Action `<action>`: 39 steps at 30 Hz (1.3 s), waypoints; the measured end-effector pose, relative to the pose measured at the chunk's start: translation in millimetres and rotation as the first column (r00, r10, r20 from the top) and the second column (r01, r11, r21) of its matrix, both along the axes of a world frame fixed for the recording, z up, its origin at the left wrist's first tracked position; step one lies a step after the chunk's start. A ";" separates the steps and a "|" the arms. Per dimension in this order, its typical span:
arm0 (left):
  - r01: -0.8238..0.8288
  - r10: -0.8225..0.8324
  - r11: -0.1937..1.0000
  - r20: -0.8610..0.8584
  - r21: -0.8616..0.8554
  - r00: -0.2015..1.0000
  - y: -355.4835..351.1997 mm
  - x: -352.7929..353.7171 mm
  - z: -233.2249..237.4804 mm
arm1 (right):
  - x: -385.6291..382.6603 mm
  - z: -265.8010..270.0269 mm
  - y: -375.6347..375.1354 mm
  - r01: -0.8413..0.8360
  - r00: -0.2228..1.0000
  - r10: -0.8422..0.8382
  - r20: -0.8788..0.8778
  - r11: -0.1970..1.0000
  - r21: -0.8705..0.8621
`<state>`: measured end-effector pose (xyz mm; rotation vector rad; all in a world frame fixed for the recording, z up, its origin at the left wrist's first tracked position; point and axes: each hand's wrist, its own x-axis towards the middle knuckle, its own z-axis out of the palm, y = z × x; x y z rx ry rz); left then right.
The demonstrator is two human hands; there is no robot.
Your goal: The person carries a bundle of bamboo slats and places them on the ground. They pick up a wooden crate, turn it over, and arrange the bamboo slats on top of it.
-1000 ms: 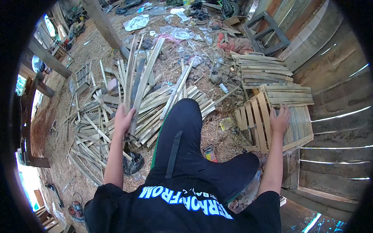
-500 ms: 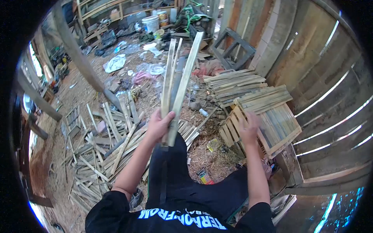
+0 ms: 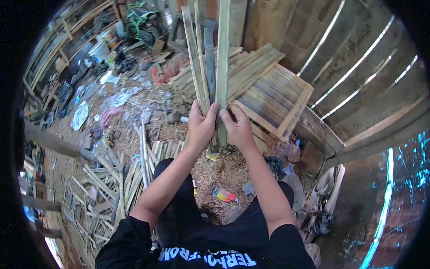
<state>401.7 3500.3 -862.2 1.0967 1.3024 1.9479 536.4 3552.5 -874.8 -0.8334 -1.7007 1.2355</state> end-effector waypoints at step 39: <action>-0.138 0.161 0.975 0.125 -0.173 0.979 -39.2 -59.9 -50.5 | 32.3 -44.8 -23.4 0.282 0.959 -0.279 -0.051 0.958 0.044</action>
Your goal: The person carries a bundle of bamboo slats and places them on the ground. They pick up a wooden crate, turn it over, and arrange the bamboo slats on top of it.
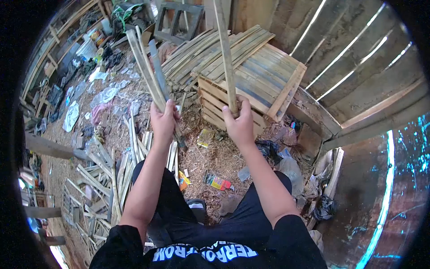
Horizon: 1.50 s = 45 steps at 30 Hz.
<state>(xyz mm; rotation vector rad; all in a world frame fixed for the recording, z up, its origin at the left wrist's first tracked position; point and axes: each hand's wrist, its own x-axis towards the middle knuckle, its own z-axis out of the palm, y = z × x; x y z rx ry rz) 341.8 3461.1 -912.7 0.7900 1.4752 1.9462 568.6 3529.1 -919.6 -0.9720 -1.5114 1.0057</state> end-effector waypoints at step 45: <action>-0.004 -0.010 0.987 0.085 0.162 0.996 27.5 32.2 12.7 | -2.7 -11.8 154.5 0.046 0.981 -0.033 0.189 0.997 -0.065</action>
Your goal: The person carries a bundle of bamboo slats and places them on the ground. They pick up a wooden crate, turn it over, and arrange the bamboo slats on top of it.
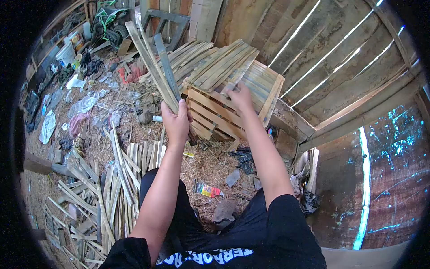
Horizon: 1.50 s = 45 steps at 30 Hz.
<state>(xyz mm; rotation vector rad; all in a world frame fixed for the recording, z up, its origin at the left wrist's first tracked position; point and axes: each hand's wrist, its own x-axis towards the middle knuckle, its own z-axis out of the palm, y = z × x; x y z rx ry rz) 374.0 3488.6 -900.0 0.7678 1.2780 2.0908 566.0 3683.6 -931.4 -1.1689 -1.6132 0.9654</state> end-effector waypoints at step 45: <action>0.041 -0.040 0.991 0.012 -0.129 0.999 -12.0 -5.4 -2.2 | -31.7 -1.1 -21.8 0.040 0.769 -0.311 0.558 0.895 0.444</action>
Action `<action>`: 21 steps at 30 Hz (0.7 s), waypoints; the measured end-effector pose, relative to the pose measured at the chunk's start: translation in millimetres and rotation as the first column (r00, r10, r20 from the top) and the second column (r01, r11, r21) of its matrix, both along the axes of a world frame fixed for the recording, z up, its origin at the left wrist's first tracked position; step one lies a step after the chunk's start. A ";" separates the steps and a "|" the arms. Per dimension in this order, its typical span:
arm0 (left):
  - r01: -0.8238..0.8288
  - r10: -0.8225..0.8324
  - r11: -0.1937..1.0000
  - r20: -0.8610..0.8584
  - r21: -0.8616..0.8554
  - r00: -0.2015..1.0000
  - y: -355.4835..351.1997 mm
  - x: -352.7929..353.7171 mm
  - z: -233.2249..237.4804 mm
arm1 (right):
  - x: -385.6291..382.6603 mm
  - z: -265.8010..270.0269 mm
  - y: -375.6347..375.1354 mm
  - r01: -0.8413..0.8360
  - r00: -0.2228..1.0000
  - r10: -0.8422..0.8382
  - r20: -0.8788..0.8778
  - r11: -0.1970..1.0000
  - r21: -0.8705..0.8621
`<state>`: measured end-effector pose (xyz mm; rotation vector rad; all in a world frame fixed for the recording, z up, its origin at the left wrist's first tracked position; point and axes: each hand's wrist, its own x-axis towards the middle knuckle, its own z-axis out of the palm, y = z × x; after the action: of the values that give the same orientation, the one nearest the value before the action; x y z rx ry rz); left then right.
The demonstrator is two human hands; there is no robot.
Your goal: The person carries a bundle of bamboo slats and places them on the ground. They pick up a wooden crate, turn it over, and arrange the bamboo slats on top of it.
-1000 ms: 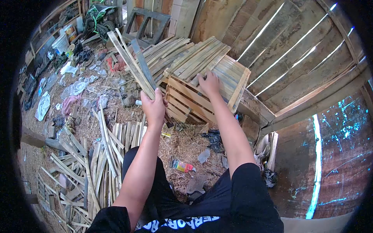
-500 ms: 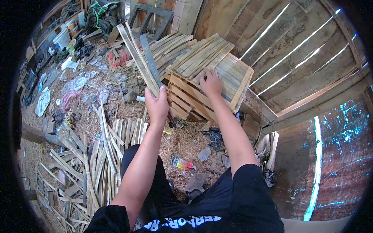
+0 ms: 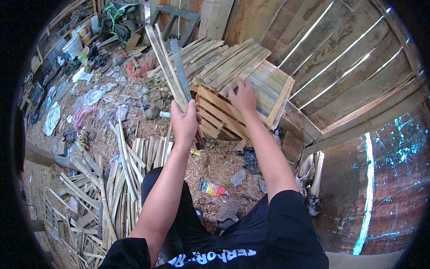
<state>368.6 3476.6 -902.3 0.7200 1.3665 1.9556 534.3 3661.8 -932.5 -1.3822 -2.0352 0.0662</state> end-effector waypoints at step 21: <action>-0.060 0.060 0.998 0.036 -0.004 0.998 0.4 -41.4 -14.1 | -76.8 18.3 -1.5 -0.499 0.730 0.328 0.600 0.856 0.139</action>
<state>327.1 3477.0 -916.4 0.6458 1.3840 2.0028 457.5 3660.2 -914.3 -0.7726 -2.6855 -0.4872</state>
